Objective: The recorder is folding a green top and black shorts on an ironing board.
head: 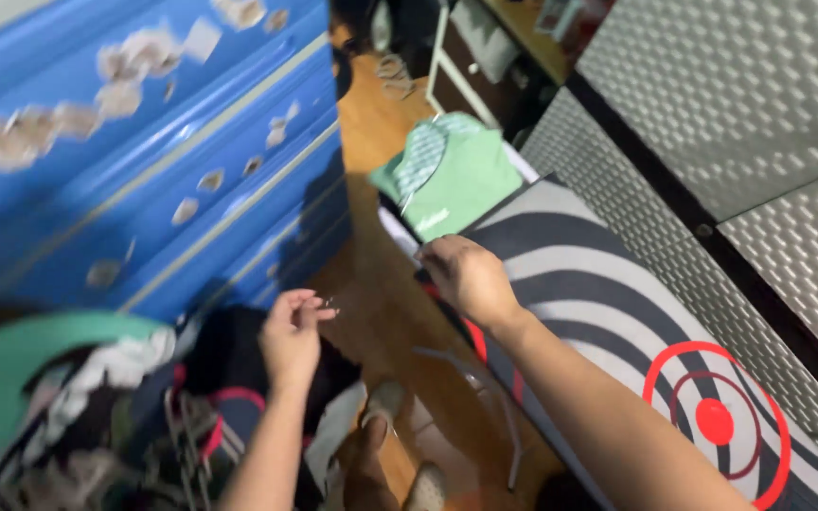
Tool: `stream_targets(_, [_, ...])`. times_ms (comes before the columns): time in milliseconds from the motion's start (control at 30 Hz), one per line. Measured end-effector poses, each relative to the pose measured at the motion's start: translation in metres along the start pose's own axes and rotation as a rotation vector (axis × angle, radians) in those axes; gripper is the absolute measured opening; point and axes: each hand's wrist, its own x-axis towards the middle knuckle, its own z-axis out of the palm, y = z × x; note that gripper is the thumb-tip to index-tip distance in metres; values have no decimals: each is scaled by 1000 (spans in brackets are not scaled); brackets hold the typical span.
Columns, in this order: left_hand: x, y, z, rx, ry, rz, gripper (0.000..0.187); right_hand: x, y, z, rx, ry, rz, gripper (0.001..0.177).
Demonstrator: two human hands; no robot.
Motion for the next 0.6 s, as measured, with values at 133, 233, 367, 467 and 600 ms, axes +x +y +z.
stream_targets(133, [-64, -37, -84, -8, 125, 17, 16, -44, -48, 33, 297, -130, 75, 11])
stream_targets(233, [-100, -61, -142, -82, 188, 8, 31, -75, -91, 53, 377, -203, 24, 10])
stream_targets(367, [-140, -69, -205, 131, 216, 91, 53, -110, -137, 89, 460, -394, 102, 11])
stream_targets(467, [-164, -85, -234, 242, 237, -12, 45, -143, -156, 127, 495, -464, 95, 11])
stream_targets(600, [-178, -110, -258, 458, 144, -224, 27, -180, -181, 176, 517, -611, 179, 13])
